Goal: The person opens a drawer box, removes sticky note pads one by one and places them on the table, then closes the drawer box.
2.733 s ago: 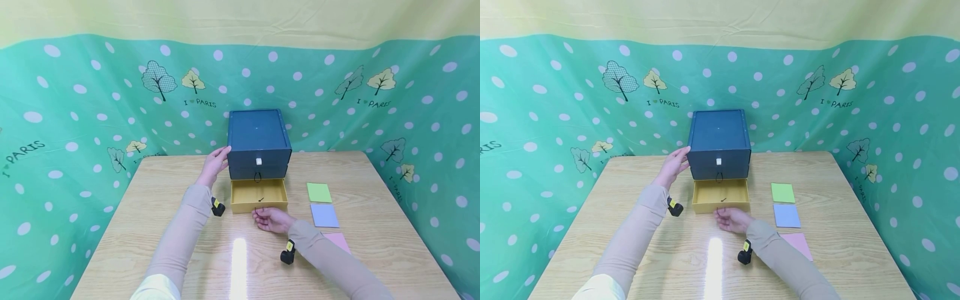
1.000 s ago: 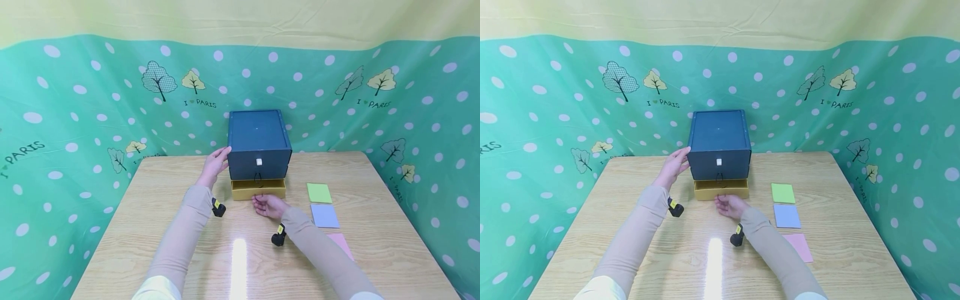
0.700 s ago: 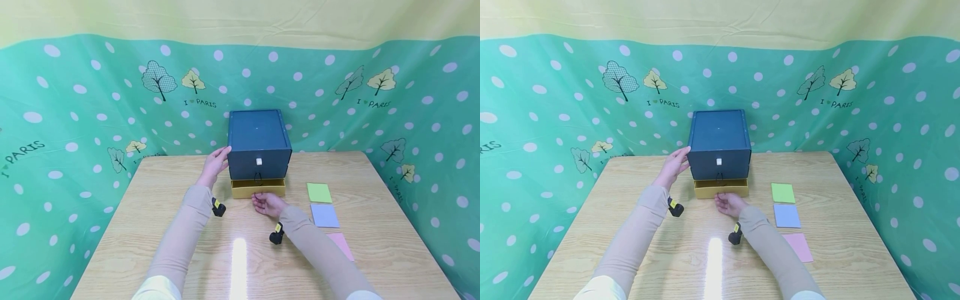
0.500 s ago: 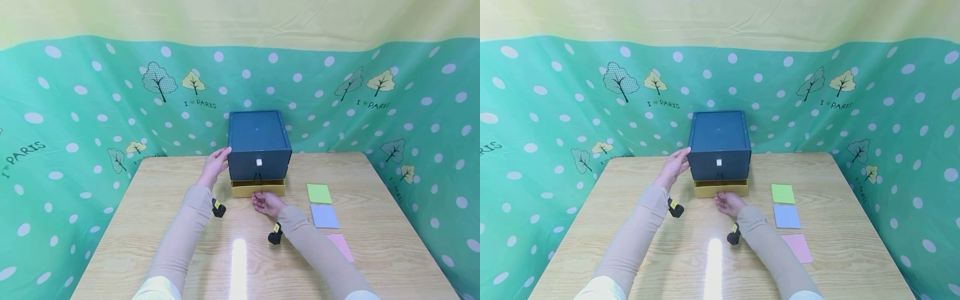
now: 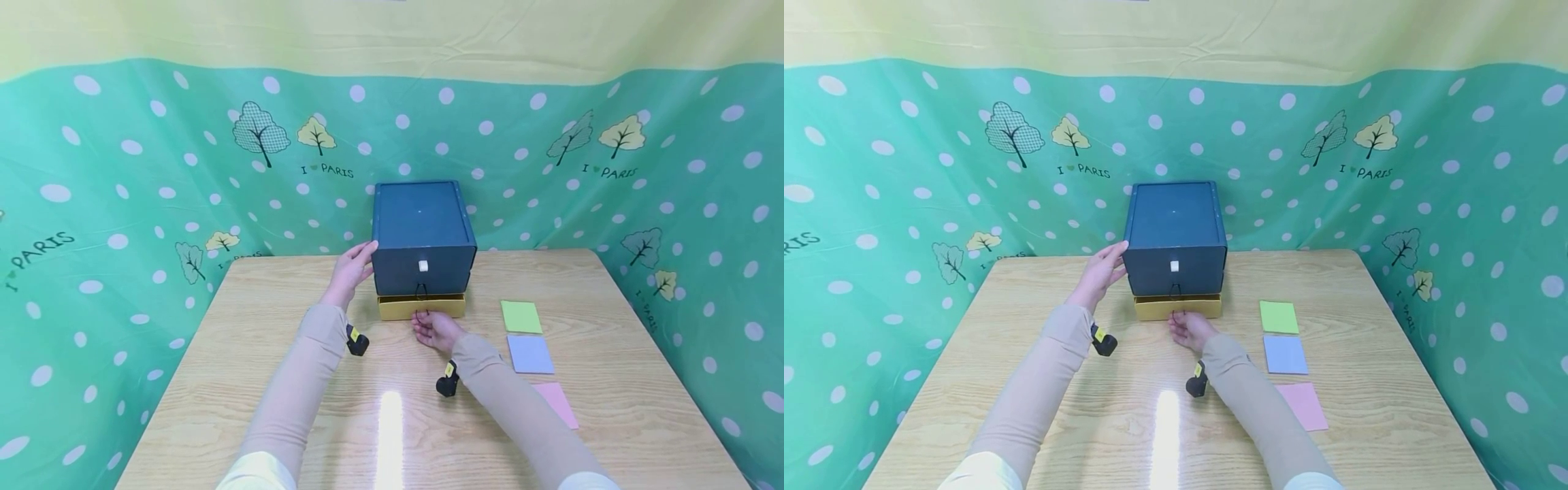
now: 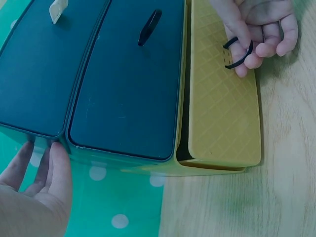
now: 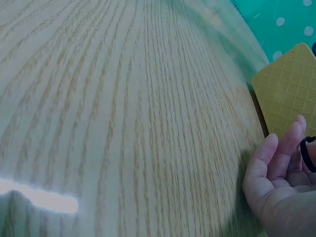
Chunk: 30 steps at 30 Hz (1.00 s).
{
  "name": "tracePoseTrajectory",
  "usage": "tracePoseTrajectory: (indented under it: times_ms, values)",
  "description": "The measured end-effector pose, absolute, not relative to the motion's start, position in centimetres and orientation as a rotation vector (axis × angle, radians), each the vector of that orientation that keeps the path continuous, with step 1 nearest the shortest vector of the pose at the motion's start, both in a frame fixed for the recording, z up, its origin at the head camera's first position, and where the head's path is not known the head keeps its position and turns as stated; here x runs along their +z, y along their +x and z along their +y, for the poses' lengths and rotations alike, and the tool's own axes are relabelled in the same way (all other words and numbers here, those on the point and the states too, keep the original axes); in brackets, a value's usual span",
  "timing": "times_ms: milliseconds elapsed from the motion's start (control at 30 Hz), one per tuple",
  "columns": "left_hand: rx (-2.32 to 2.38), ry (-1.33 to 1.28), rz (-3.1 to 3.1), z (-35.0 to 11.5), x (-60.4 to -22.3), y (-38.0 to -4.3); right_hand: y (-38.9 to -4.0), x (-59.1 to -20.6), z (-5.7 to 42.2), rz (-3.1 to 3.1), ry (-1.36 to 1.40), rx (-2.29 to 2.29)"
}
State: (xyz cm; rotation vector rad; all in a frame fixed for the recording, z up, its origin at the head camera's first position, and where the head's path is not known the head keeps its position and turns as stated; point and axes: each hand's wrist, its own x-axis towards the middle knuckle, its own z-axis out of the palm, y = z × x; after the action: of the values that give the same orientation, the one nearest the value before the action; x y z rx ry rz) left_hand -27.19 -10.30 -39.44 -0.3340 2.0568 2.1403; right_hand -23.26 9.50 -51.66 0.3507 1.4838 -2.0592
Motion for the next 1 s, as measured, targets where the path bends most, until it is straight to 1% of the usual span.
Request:
tracePoseTrajectory:
  times_ms: [533,1000]
  values:
    - [2.136,-0.328,2.063,-10.3,-39.7,-27.0,-23.9,-52.1,9.7,1.476,0.365,-2.042]
    - [2.162,-0.321,2.063,-10.2,-39.4,-27.0,-24.6,-51.5,9.5,1.499,0.356,-2.03]
